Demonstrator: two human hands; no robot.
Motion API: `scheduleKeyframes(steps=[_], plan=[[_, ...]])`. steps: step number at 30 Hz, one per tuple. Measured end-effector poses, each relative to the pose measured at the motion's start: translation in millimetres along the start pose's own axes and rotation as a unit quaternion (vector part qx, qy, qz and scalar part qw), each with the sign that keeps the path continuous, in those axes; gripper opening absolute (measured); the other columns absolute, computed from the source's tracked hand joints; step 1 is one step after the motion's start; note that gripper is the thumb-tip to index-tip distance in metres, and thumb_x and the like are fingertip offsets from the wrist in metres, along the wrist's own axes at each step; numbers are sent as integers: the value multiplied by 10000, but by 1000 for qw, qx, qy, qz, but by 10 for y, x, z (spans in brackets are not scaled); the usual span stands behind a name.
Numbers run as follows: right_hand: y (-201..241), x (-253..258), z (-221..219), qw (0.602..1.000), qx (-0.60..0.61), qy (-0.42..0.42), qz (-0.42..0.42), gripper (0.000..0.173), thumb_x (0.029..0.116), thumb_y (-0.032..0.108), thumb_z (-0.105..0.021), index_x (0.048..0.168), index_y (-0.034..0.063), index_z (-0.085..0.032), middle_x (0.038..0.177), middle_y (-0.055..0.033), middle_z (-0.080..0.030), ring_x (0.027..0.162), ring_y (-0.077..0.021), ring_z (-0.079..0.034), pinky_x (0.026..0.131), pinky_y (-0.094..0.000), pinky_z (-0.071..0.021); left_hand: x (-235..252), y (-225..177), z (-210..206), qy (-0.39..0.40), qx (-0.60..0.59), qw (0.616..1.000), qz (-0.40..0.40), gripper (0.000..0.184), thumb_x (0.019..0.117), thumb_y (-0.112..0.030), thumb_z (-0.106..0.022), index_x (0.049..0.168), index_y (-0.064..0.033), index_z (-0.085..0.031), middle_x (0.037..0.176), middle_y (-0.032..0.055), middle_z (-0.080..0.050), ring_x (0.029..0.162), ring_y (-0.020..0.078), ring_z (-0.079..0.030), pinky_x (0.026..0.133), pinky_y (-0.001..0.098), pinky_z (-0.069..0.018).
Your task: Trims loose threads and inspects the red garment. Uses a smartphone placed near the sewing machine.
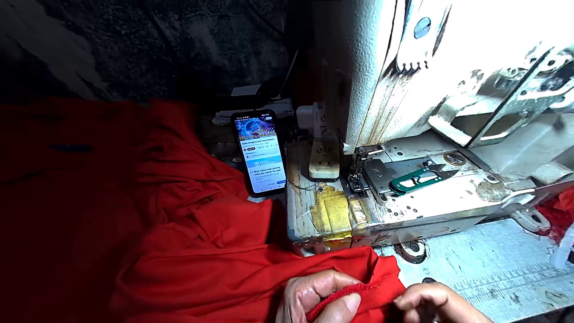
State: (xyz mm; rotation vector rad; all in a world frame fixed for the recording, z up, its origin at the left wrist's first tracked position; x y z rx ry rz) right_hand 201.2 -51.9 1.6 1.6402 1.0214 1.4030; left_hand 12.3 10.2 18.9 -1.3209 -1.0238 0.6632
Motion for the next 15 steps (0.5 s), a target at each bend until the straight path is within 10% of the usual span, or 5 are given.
scheduleKeyframes(steps=[10, 15], plan=[[149, 231, -85, 959, -264, 81, 64, 214, 976, 63, -658, 1131, -71, -719, 972, -176, -736, 890, -103, -692, 825, -189, -544, 1, 2, -65, -7, 6, 1000, 11, 157, 832, 93, -679, 952, 15, -744, 887, -25, -763, 834, 6, -705, 775, 204, -584], [87, 207, -167, 902, -383, 74, 185, 105, 953, 64, -630, 938, 21, -724, 705, -109, -639, 621, -197, -602, 543, -297, -460, -12, 11, -69, -12, 48, 999, 6, 150, 793, 101, -684, 903, 20, -744, 850, -22, -750, 795, -16, -685, 734, 175, -569]])
Point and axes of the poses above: each hand's wrist, its own x-axis towards the middle knuckle, its own z-axis out of the back of the hand, y = z × x, the point moved 2 cm from there along x, towards the middle knuckle
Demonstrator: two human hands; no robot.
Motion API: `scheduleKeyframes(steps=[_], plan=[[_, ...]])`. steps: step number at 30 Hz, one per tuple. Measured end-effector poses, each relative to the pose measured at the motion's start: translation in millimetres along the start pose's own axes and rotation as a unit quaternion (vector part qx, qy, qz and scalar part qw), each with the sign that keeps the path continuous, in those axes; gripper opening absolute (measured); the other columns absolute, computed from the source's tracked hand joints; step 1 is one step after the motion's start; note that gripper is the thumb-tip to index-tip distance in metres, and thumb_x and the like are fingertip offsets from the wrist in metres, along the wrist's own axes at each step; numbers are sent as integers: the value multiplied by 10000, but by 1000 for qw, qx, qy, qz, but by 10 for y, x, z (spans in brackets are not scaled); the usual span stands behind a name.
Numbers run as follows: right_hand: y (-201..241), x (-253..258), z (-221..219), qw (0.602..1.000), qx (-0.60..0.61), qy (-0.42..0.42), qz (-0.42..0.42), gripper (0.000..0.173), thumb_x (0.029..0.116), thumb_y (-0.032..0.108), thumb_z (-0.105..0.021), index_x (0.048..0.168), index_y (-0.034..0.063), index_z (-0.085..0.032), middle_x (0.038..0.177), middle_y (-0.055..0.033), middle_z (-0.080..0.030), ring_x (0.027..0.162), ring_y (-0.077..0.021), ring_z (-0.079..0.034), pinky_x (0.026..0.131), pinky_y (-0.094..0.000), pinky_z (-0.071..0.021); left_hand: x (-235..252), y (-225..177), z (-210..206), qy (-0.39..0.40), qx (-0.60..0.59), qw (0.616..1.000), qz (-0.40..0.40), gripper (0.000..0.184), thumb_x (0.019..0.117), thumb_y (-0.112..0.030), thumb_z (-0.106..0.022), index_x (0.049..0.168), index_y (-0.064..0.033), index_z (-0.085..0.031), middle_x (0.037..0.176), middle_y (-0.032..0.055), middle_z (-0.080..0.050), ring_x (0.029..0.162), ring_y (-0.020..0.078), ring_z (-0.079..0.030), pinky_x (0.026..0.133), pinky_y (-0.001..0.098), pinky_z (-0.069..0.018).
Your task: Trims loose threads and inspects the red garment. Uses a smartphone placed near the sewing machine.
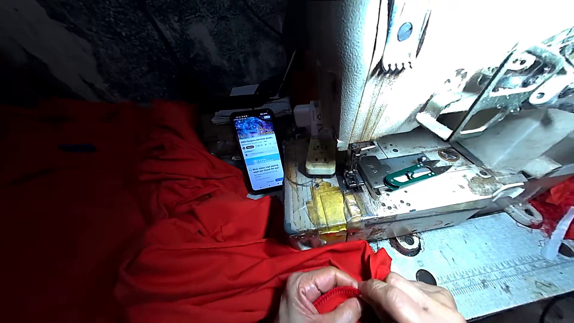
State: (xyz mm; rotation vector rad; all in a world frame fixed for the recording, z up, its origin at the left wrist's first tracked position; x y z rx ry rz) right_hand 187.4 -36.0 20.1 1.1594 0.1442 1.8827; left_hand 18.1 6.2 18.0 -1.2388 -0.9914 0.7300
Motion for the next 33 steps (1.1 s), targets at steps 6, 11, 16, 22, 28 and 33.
scheduleKeyframes(steps=[6, 11, 16, 22, 28, 33], plan=[[-68, 54, 109, 965, 207, -91, -131, 79, 1018, 77, -592, 973, 24, -629, 818, 22, -646, 712, 66, -569, 643, -103, -484, 12, -9, 7, 10, 22, 1000, -12, 78, 831, 53, -717, 887, 9, -748, 838, -25, -740, 792, -29, -669, 744, 165, -556], [-52, 66, 179, 972, 183, -63, -137, 80, 999, 34, -597, 950, -21, -629, 788, -30, -638, 702, 30, -575, 642, -121, -485, 14, -11, -5, 15, 3, 1000, -9, 95, 827, 63, -718, 900, 9, -748, 843, -30, -745, 790, -23, -675, 742, 174, -560], [-40, 0, 163, 950, 243, -68, -184, 37, 986, 3, -595, 969, 4, -628, 783, 43, -625, 660, 72, -533, 593, -108, -450, 22, -25, 21, 30, 23, 998, -42, 122, 827, 9, -749, 945, 29, -772, 876, -2, -727, 853, -12, -640, 781, 161, -526], [25, 100, 177, 958, 257, -36, -124, 85, 1004, 19, -587, 966, -42, -631, 826, -48, -655, 741, 14, -601, 676, -142, -510, 129, -373, 45, 62, 282, 953, -93, 193, 879, -229, -788, 1009, -88, -807, 910, 45, -697, 873, 76, -623, 755, 231, -496], [-77, 76, 187, 941, 312, -46, -124, 268, 920, 128, -732, 1183, 105, -684, 1145, 11, -687, 749, 32, -612, 624, -123, -529, 180, -196, -72, -1, 256, 946, -198, 136, 912, -165, -683, 879, -131, -811, 826, -69, -680, 795, -37, -615, 709, 106, -510], [-272, -125, 56, 930, 306, 9, -205, 214, 888, 109, -749, 1099, 90, -725, 978, 30, -709, 668, 30, -600, 588, -122, -515, 62, -13, -95, -57, 189, 954, -227, 93, 917, -132, -719, 892, -102, -803, 884, -28, -715, 862, 27, -661, 777, 155, -556]])
Point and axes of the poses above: each hand's wrist, its own x-axis towards the middle knuckle, its own z-axis out of the back of the hand, y = z × x, the point moved 2 cm from there along x, towards the middle knuckle
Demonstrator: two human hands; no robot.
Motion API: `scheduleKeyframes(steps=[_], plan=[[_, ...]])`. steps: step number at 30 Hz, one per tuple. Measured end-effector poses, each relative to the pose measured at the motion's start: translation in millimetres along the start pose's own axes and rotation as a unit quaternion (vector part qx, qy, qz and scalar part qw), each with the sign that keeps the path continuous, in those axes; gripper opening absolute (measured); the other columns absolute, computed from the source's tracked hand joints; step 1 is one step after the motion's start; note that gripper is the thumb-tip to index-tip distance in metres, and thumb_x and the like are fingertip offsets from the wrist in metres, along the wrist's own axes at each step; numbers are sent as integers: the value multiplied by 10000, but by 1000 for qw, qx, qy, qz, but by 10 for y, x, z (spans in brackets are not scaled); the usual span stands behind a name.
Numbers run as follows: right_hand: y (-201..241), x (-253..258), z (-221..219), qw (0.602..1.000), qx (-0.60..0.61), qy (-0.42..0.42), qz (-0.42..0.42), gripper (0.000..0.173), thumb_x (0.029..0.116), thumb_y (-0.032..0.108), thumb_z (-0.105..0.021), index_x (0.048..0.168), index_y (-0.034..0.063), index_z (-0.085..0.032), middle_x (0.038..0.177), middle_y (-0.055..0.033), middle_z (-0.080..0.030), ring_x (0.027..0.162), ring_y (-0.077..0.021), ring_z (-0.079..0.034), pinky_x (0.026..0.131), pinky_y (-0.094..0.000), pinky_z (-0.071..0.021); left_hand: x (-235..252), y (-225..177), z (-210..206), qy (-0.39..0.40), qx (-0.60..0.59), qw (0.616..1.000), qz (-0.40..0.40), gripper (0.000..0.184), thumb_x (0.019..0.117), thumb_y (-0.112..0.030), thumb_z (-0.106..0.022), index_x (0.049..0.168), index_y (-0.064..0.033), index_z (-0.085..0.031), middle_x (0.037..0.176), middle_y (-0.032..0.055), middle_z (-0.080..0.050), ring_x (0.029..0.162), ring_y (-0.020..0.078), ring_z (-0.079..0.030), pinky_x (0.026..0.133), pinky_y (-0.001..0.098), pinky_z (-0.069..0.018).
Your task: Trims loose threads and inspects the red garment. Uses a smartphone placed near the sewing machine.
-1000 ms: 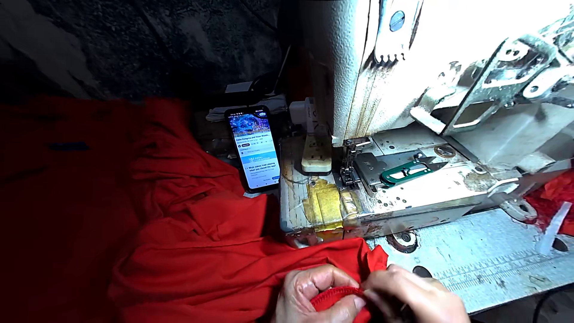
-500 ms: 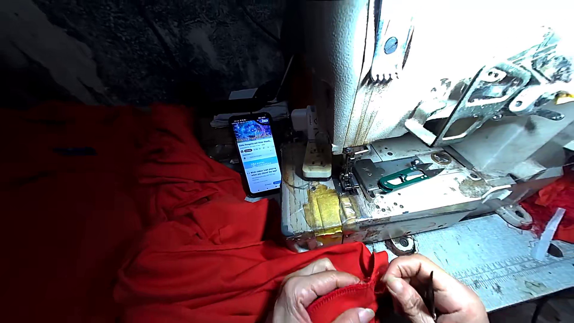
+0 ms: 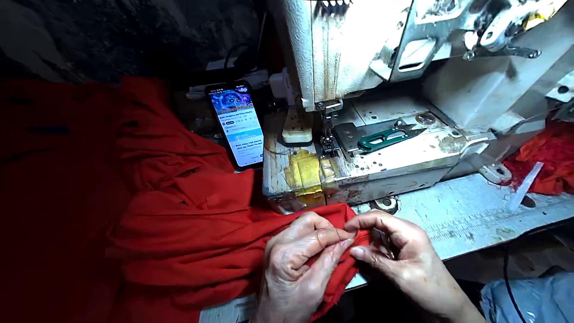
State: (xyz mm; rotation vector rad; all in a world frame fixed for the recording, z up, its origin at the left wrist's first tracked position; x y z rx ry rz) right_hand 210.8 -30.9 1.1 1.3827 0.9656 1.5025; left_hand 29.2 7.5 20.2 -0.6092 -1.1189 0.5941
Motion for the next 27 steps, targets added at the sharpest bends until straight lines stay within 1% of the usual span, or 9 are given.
scheduleKeyframes(steps=[2, 4, 9, 13, 15, 20, 23, 25, 27], plan=[[-38, -2, -25, 1000, -14, -25, -10, 83, 880, 88, -735, 957, 95, -706, 819, 43, -678, 627, 27, -576, 560, -123, -480, -54, 51, -46, -69, -18, 997, 21, 87, 911, -138, -718, 877, -112, -794, 882, -31, -717, 855, 40, -669, 778, 168, -564], [-58, 0, -22, 998, -60, -34, 5, 87, 857, 77, -720, 937, 108, -709, 804, 56, -664, 653, 27, -575, 581, -119, -474, -67, 96, -26, -114, -73, 989, 62, 82, 924, -160, -725, 910, -129, -799, 906, -21, -718, 860, 75, -683, 772, 199, -584], [31, -56, 67, 987, -140, -76, 35, 400, 804, 208, -804, 1191, 160, -711, 1066, 75, -664, 749, 43, -579, 622, -111, -493, 43, 42, 78, -42, -45, 995, 80, 75, 912, -156, -723, 914, -130, -792, 912, -28, -714, 854, 75, -685, 760, 194, -590], [225, -242, 171, 961, -224, -154, 51, 291, 865, 231, -762, 1115, 102, -689, 985, 39, -642, 685, 46, -549, 572, -106, -478, 189, -78, 116, -15, -26, 998, 59, 86, 927, -137, -694, 932, -123, -778, 927, -42, -731, 873, 65, -699, 787, 195, -596], [327, -318, 185, 972, -199, -122, 13, 184, 914, 183, -720, 1041, 51, -699, 861, 20, -652, 630, 36, -555, 534, -121, -480, 264, -150, 130, -9, -22, 998, 62, 82, 931, -125, -691, 941, -123, -772, 918, -44, -737, 859, 68, -705, 780, 202, -601], [437, -325, 104, 990, -107, -78, -48, 192, 1001, 190, -633, 1031, 12, -701, 741, 43, -611, 578, 39, -512, 509, -138, -442, 272, -272, 141, 1, 72, 992, 100, 113, 950, -196, -667, 991, -152, -763, 871, -86, -744, 741, 13, -694, 629, 154, -579], [321, -279, 85, 989, -74, -125, -15, 155, 954, 167, -680, 1070, 66, -698, 728, 71, -603, 527, 41, -502, 447, -122, -436, 194, -259, 182, 48, 83, 987, 131, 178, 910, -256, -691, 1050, -169, -757, 927, -98, -745, 793, 17, -700, 670, 173, -589], [240, -223, 73, 991, -37, -130, -18, 276, 894, 165, -742, 1157, 92, -699, 731, 76, -627, 524, 33, -511, 455, -121, -440, 169, -199, 145, 67, 58, 986, 140, 226, 842, -294, -766, 1047, -198, -768, 934, -107, -742, 825, 28, -698, 702, 193, -590], [180, -153, 56, 993, -26, -110, -37, 429, 851, 151, -761, 1269, 120, -669, 639, 94, -550, 489, 29, -464, 446, -124, -400, 182, -160, 65, 72, 54, 987, 133, 227, 812, -292, -790, 1033, -242, -781, 937, -131, -737, 868, 19, -688, 752, 202, -576]])
Point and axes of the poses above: each hand's wrist, its own x-axis towards the middle knuckle, its own z-axis out of the back of the hand, y = z × x, the point moved 2 cm from there along x, towards the middle knuckle
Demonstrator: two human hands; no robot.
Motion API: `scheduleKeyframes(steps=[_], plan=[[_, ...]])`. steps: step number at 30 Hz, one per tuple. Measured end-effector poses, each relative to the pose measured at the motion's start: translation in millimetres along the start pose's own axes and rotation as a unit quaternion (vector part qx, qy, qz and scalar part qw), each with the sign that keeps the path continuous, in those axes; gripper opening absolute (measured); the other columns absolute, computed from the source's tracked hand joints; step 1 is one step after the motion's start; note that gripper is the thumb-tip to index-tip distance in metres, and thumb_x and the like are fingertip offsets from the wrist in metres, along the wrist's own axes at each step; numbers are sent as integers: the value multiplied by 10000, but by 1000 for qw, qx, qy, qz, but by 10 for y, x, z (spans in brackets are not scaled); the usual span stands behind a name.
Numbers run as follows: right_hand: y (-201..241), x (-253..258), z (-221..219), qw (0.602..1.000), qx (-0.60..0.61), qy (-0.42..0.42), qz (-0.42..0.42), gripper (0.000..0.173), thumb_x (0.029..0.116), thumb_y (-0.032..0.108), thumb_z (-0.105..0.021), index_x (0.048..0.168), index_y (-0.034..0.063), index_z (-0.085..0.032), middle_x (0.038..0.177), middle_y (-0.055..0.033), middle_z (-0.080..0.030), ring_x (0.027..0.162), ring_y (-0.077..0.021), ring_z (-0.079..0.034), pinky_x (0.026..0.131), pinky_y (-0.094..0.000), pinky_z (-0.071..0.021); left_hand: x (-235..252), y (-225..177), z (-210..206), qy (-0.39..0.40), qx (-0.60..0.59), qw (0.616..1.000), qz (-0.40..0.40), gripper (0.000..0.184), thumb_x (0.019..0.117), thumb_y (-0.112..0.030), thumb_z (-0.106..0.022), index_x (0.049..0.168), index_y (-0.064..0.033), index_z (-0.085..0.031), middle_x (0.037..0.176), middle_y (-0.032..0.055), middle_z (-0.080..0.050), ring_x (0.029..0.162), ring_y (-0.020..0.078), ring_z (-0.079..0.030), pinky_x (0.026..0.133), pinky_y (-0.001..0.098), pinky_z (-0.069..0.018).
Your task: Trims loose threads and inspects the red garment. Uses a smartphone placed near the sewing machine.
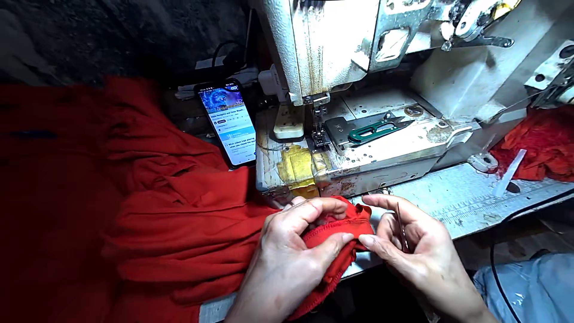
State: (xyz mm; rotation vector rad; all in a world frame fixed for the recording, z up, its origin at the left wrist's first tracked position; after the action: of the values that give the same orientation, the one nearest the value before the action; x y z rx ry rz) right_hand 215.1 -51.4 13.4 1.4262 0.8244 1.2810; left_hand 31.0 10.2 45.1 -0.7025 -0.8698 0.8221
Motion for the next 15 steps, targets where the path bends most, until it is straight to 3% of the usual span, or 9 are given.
scheduleKeyframes(steps=[2, 5, 7, 11, 13, 15], plan=[[-53, 68, -31, 999, 4, 34, -25, 436, 846, 133, -756, 1274, 140, -674, 592, 84, -514, 464, 14, -446, 435, -138, -389, 38, 3, -72, 0, 4, 999, -33, 132, 836, -231, -772, 964, -236, -801, 894, -127, -727, 856, 19, -667, 755, 199, -548], [-117, 120, -65, 996, -16, 73, -47, 32, 905, 151, -688, 931, 132, -685, 621, 75, -562, 495, 15, -501, 460, -147, -416, 87, -3, -143, -26, -5, 991, -135, 87, 868, -134, -735, 868, -173, -812, 844, -101, -730, 847, 25, -661, 772, 191, -538], [-129, 104, -59, 994, -57, 90, -35, 101, 942, 190, -672, 863, 128, -676, 659, 79, -592, 553, 32, -532, 507, -135, -429, 91, -9, -129, -78, -63, 984, -148, 89, 861, -71, -737, 883, -124, -805, 862, -60, -744, 857, 55, -678, 786, 206, -560], [-168, 60, 3, 996, -71, 52, -22, 71, 907, 200, -723, 939, 137, -713, 670, 82, -613, 552, 30, -537, 503, -125, -437, 86, -6, -57, -119, -143, 978, -90, 128, 835, -4, -762, 924, -88, -802, 898, 0, -750, 844, 102, -712, 771, 219, -609], [-126, 38, 41, 995, -97, 19, -2, 288, 849, 284, -782, 1104, 173, -708, 754, 99, -635, 606, 33, -547, 536, -122, -447, 91, -31, -42, -115, -127, 981, -86, 130, 824, -8, -766, 919, -87, -808, 889, 0, -759, 827, 95, -717, 768, 210, -606], [-61, -26, 100, 992, -121, -18, 22, 364, 837, 278, -782, 1160, 157, -666, 828, 87, -671, 638, 23, -593, 549, -134, -498, 122, -110, -4, -99, -99, 985, -100, 135, 837, -27, -771, 954, -83, -810, 898, -4, -771, 830, 84, -730, 770, 206, -613]])
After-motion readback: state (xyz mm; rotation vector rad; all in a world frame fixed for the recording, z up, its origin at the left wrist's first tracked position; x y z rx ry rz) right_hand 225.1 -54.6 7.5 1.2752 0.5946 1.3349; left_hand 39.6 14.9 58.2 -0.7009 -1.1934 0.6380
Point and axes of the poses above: each hand's wrist, its own x-axis towards the middle knuckle, its own z-axis out of the back of the hand, y = z × x, the point moved 2 cm from there along x, towards the middle knuckle
